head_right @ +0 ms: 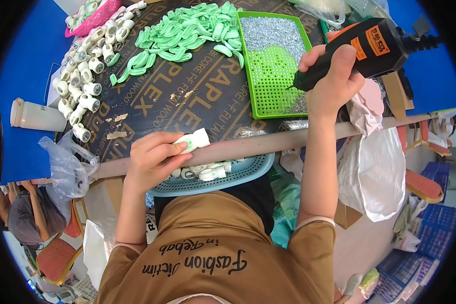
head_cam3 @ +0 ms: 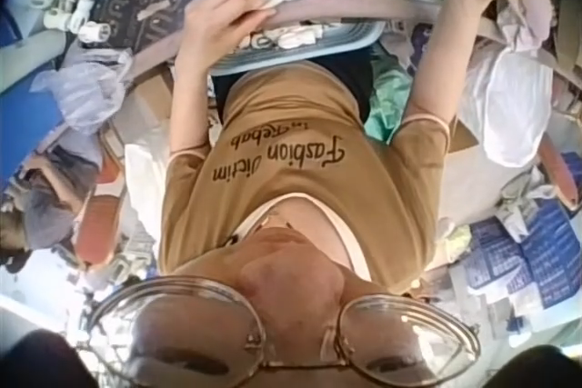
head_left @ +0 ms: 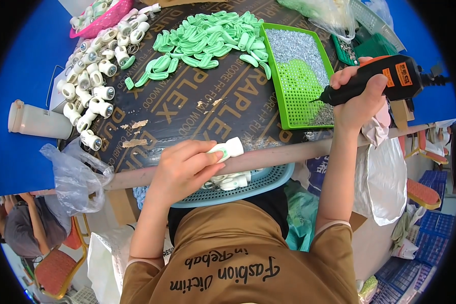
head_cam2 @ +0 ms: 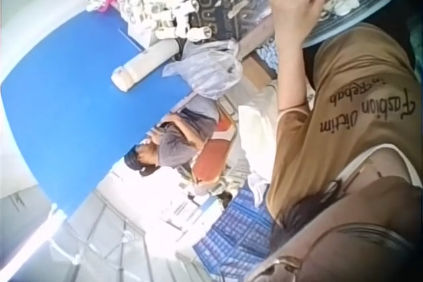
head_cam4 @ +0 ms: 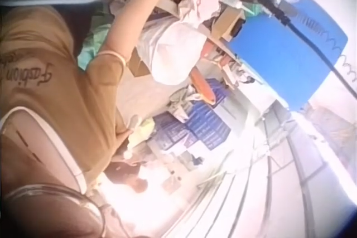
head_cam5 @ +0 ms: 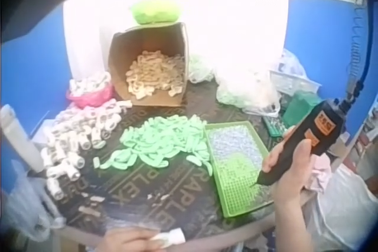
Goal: Assemble small plastic toy components using an electric screwdriver.
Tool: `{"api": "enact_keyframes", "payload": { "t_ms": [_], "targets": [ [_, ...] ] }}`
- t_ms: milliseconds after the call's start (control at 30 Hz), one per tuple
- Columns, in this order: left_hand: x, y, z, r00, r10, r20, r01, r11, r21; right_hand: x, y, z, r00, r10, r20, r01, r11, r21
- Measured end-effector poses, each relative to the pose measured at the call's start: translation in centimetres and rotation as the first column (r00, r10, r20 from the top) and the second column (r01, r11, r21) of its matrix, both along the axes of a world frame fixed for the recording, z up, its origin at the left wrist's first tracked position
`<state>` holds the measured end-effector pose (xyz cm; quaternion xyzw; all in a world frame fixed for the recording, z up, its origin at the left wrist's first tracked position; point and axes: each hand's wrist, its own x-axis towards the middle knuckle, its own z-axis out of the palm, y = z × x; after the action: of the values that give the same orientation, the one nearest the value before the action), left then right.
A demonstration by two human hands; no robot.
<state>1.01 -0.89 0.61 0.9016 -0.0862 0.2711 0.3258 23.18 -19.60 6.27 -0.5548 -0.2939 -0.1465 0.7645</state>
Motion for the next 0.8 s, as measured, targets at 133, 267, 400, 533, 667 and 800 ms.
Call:
{"api": "enact_keyframes", "payload": {
  "t_ms": [133, 267, 400, 533, 667, 800],
  "targets": [
    [0.0, 0.0, 0.1, 1.000, 0.006, -0.019, -0.006, 1.000, -0.003, 0.3, -0.1, -0.3, 1.000, 0.012, -0.018, -0.012, 1.000, 0.005],
    [0.2, -0.1, 0.3, 1.000, 0.004, -0.013, -0.005, 1.000, -0.010, 0.4, -0.1, -0.3, 1.000, 0.008, -0.016, -0.008, 1.000, 0.011],
    [0.1, 0.0, 0.3, 1.000, -0.004, -0.009, 0.003, 1.000, -0.016, 0.4, -0.3, -0.3, 1.000, 0.007, -0.020, -0.006, 1.000, 0.006],
    [-0.1, 0.0, 0.2, 1.000, 0.007, -0.019, -0.007, 1.000, -0.027, 0.3, -0.2, -0.4, 0.999, 0.014, -0.033, -0.014, 1.000, -0.001],
    [-0.4, 0.1, 0.1, 0.999, 0.009, -0.034, -0.011, 0.999, -0.049, -0.2, 0.0, 0.7, 0.997, 0.039, -0.062, -0.039, 0.999, 0.013],
    [-0.3, 0.3, 0.0, 0.999, -0.015, -0.042, 0.011, 0.996, -0.083, -0.8, -0.9, 2.9, 0.955, 0.289, -0.061, -0.280, 0.952, 0.125]
  ]
}}
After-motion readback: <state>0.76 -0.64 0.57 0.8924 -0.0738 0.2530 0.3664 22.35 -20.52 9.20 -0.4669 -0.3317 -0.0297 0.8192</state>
